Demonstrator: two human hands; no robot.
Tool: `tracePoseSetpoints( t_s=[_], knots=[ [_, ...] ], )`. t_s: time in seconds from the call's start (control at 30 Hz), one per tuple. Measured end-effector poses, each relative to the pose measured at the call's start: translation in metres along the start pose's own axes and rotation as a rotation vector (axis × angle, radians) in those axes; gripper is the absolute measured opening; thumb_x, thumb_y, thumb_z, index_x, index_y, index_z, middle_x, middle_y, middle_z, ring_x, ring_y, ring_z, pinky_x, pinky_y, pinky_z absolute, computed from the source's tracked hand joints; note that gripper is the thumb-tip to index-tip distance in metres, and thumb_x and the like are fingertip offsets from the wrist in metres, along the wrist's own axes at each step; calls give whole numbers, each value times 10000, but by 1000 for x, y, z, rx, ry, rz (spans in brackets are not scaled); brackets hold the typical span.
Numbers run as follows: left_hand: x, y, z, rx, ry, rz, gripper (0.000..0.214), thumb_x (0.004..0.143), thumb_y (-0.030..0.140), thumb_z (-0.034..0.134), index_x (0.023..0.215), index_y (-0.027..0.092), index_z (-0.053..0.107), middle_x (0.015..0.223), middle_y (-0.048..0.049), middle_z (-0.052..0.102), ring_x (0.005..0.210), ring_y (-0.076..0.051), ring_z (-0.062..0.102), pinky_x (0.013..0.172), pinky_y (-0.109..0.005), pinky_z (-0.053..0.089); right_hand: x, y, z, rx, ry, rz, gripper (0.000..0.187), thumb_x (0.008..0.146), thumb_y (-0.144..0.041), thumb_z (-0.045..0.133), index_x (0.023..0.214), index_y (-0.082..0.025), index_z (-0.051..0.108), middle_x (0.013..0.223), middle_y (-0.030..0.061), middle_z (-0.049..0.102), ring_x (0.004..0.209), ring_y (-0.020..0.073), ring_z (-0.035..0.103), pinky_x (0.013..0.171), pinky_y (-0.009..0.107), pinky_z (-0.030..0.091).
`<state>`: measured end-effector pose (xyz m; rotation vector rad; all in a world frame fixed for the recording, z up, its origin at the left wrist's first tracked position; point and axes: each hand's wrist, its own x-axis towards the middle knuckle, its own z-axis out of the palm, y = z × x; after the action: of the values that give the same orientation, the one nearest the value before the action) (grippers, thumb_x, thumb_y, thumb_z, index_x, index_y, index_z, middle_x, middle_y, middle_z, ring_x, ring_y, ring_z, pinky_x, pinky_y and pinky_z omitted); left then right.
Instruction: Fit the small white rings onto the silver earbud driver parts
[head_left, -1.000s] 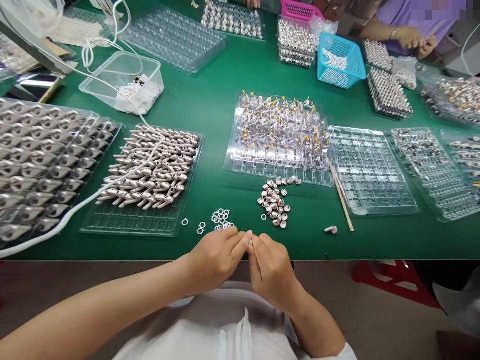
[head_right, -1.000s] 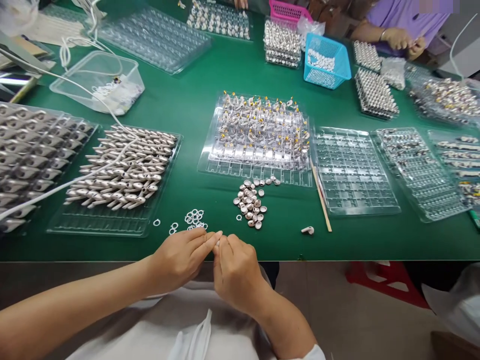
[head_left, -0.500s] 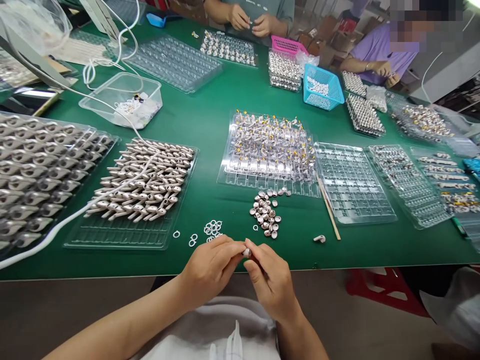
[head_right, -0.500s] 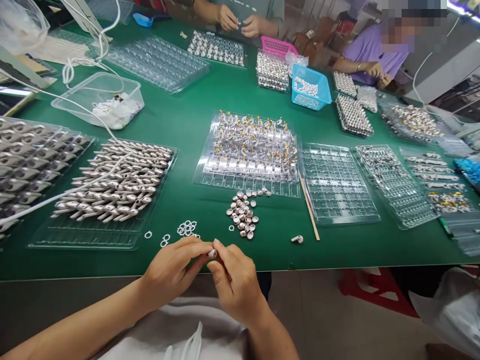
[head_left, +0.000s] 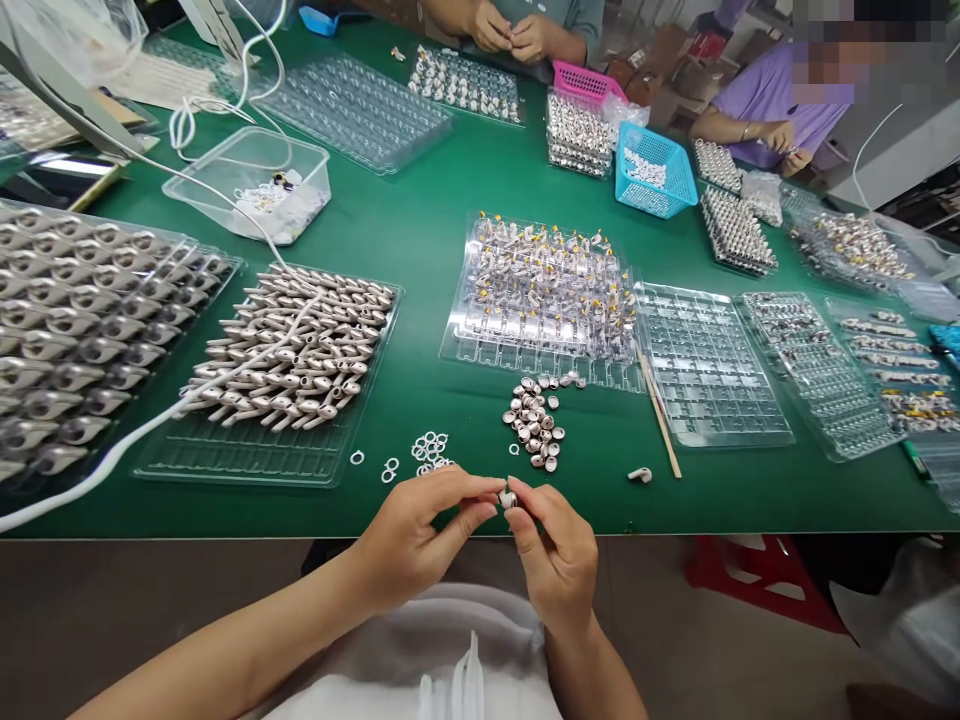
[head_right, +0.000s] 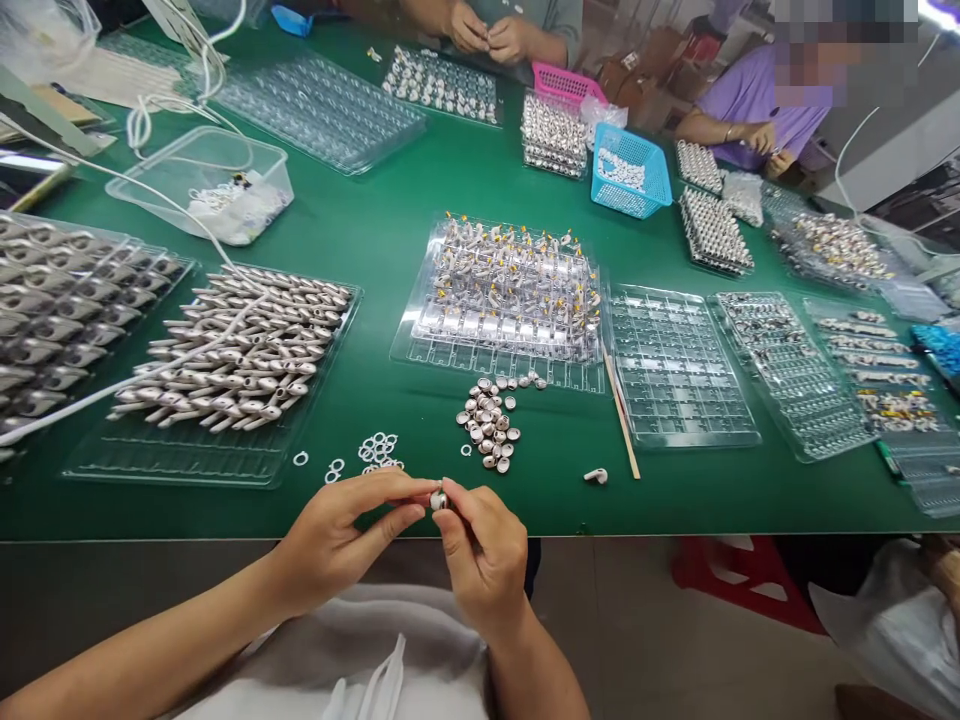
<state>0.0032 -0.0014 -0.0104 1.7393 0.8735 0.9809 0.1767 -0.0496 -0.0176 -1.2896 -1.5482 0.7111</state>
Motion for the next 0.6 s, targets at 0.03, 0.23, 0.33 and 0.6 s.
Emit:
tracePoseSetpoints(
  t_s=[0.03,0.23,0.33,0.6],
  knots=[
    [0,1,0,-98,-17,-97,218,886,136,602,1083,184,683,906,-64,745,790,-151,698,725,-265,592,-1,0,1,-3,13,-23,331,906,-134,565,1214,-233,634,848,38,689,698,140,628,596,254,525],
    [4,3,-1,-638,-12,-519,169,778,187,735,937,139,704,835,-50,746,708,-143,707,696,-262,619,-4,2,5,-32,19,-151,462,876,-74,596,1294,-269,584,843,36,661,715,145,616,602,258,532],
    [6,4,-1,-754,-13,-578,200,738,210,779,903,130,698,825,-46,735,708,-134,696,701,-256,607,-6,4,3,-49,-8,-138,480,872,-65,598,1301,-279,582,844,35,606,734,144,610,598,255,522],
    [6,5,-1,-808,-4,-675,326,721,281,804,959,124,648,731,-20,692,625,-100,642,616,-211,545,-7,5,4,0,-42,-56,430,893,-65,551,1273,-258,602,920,51,614,779,150,619,620,259,521]
  ],
)
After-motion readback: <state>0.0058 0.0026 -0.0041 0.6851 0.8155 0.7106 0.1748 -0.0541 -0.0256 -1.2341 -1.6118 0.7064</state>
